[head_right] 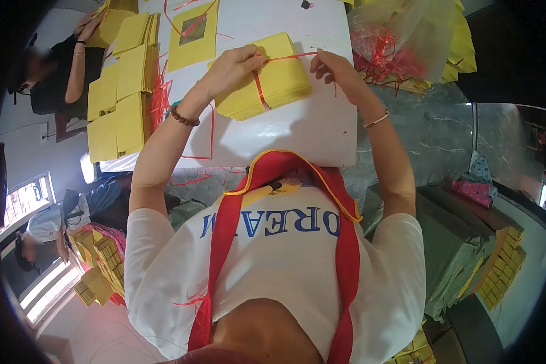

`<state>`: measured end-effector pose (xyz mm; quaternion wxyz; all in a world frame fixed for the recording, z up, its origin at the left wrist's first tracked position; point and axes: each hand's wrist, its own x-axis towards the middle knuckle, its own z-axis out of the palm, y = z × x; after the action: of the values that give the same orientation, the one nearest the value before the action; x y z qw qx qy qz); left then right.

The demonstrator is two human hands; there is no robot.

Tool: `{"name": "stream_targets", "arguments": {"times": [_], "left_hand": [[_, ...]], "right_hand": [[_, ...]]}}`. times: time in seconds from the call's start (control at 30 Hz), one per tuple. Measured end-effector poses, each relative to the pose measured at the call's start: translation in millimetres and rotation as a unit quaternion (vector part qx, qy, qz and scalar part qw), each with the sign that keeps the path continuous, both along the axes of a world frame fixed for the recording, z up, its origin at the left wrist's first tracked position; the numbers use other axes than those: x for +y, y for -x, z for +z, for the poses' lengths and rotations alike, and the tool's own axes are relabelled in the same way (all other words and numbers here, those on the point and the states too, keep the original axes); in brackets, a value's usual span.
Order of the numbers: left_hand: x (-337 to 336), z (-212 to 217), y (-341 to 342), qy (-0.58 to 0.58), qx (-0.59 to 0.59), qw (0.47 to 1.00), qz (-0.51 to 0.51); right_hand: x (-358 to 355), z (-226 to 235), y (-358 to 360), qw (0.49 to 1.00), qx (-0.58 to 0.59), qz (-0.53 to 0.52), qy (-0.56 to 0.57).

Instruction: Bundling and tying stacks of yellow ritual paper with red ribbon.

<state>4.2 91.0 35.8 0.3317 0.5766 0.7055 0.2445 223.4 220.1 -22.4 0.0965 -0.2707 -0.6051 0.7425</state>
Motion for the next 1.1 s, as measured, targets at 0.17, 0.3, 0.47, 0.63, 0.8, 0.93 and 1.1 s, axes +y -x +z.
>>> {"name": "stream_targets", "arguments": {"times": [0.17,0.3,0.47,0.63,0.8,0.93,1.1], "left_hand": [[0.8,1.7,0.9,0.009,-0.009,1.0,-0.005],[2.0,-2.2,3.9,0.008,-0.025,1.0,-0.004],[5.6,-3.1,10.0,0.019,-0.107,0.994,0.003],[3.3,13.5,18.6,0.052,-0.295,0.954,0.031],[-3.4,37.4,4.8,-0.015,-0.243,0.97,-0.013],[-3.1,35.8,-20.2,-0.137,-0.008,0.983,-0.123],[12.7,49.8,0.5,-0.106,0.0,0.99,-0.09]], "right_hand": [[-28.2,30.5,22.2,0.975,0.107,-0.014,-0.193],[-33.0,39.3,40.2,0.975,0.15,0.033,-0.164],[-17.5,23.0,50.4,0.972,0.157,0.053,-0.165],[-14.5,18.0,51.6,0.956,0.197,0.089,-0.198],[-26.4,17.0,60.5,0.926,0.122,0.043,-0.355],[-20.9,9.3,63.1,0.888,0.105,0.013,-0.447],[-21.5,10.2,63.6,0.898,0.127,-0.002,-0.421]]}}
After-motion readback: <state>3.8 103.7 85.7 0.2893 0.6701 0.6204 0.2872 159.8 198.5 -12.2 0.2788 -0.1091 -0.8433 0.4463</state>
